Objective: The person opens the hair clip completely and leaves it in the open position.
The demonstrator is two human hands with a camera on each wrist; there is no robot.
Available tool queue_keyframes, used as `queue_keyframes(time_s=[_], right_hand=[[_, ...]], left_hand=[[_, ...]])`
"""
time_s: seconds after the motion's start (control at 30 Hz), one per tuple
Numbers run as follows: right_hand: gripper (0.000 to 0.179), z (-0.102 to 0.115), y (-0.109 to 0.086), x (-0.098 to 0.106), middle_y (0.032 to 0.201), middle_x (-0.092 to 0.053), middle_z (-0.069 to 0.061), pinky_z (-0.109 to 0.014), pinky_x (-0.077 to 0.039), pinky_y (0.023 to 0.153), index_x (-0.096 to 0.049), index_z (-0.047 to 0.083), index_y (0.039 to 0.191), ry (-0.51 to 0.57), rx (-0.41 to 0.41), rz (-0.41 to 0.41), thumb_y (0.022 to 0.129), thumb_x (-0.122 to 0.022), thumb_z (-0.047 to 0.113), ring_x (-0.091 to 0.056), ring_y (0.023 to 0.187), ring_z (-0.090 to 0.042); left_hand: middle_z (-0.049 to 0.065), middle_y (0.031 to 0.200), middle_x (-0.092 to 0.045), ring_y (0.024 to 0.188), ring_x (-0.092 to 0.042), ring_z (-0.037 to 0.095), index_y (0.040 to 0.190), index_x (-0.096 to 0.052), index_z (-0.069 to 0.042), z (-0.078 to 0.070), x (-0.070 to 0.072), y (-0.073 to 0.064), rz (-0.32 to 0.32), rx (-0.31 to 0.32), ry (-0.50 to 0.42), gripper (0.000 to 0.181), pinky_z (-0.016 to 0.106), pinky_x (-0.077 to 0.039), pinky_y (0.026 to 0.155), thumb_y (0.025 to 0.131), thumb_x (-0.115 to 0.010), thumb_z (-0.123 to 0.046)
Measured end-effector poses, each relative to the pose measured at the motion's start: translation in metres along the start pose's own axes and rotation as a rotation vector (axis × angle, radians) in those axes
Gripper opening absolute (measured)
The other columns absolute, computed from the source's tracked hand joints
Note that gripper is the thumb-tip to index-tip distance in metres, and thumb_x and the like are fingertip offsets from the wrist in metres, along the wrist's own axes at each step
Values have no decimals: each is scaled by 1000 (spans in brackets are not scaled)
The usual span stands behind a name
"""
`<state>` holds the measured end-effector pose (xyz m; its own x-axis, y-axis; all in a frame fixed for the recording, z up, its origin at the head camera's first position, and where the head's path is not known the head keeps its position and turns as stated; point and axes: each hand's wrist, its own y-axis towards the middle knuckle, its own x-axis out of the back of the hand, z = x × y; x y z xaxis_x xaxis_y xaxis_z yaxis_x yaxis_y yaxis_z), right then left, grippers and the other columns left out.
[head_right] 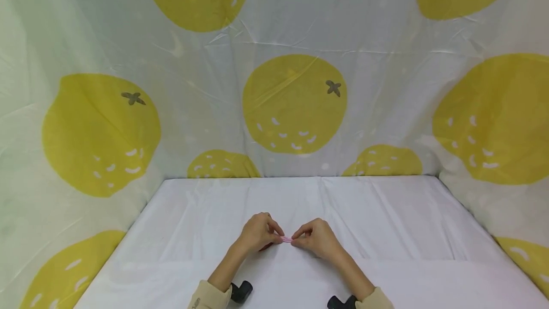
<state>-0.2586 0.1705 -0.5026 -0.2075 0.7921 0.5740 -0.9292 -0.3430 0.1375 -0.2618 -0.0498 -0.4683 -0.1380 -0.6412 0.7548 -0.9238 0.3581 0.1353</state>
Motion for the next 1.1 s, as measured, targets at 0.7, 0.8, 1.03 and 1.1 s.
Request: queue_keyframes(time_s=[0.7, 0.8, 1.03, 1.1], right_hand=[[9, 19, 3, 9, 77, -78, -3, -18, -41, 53, -85, 16, 91, 117, 93, -206, 85, -85, 22, -50, 58, 2], [9, 21, 1, 10, 82, -80, -5, -19, -46, 57, -85, 13, 93, 164, 122, -239, 87, -83, 20, -55, 62, 1], [12, 31, 1, 9, 58, -51, 5, -18, -32, 48, -84, 11, 94, 235, 99, -311, 86, -85, 20, -37, 49, 2], [13, 32, 1, 9, 58, -47, 7, -18, -29, 47, -84, 11, 93, 241, 90, -320, 85, -86, 21, -34, 48, 2]], left_hand=[[3, 67, -66, 58, -40, 8, 84, -83, -4, 3, 30, 2, -26, 6, -353, 6, 19, -31, 50, 86, -84, -10], [10, 80, -76, 60, -42, 8, 84, -82, -2, 2, 32, 3, -30, -26, -362, 9, 19, -32, 51, 88, -82, -10], [20, 75, -71, 57, -38, 4, 86, -81, -1, -2, 32, 3, -55, -79, -352, 11, 18, -29, 52, 89, -81, -11], [16, 70, -68, 57, -38, 3, 85, -81, -2, -4, 32, 3, -68, -91, -350, 9, 18, -30, 52, 89, -81, -10]])
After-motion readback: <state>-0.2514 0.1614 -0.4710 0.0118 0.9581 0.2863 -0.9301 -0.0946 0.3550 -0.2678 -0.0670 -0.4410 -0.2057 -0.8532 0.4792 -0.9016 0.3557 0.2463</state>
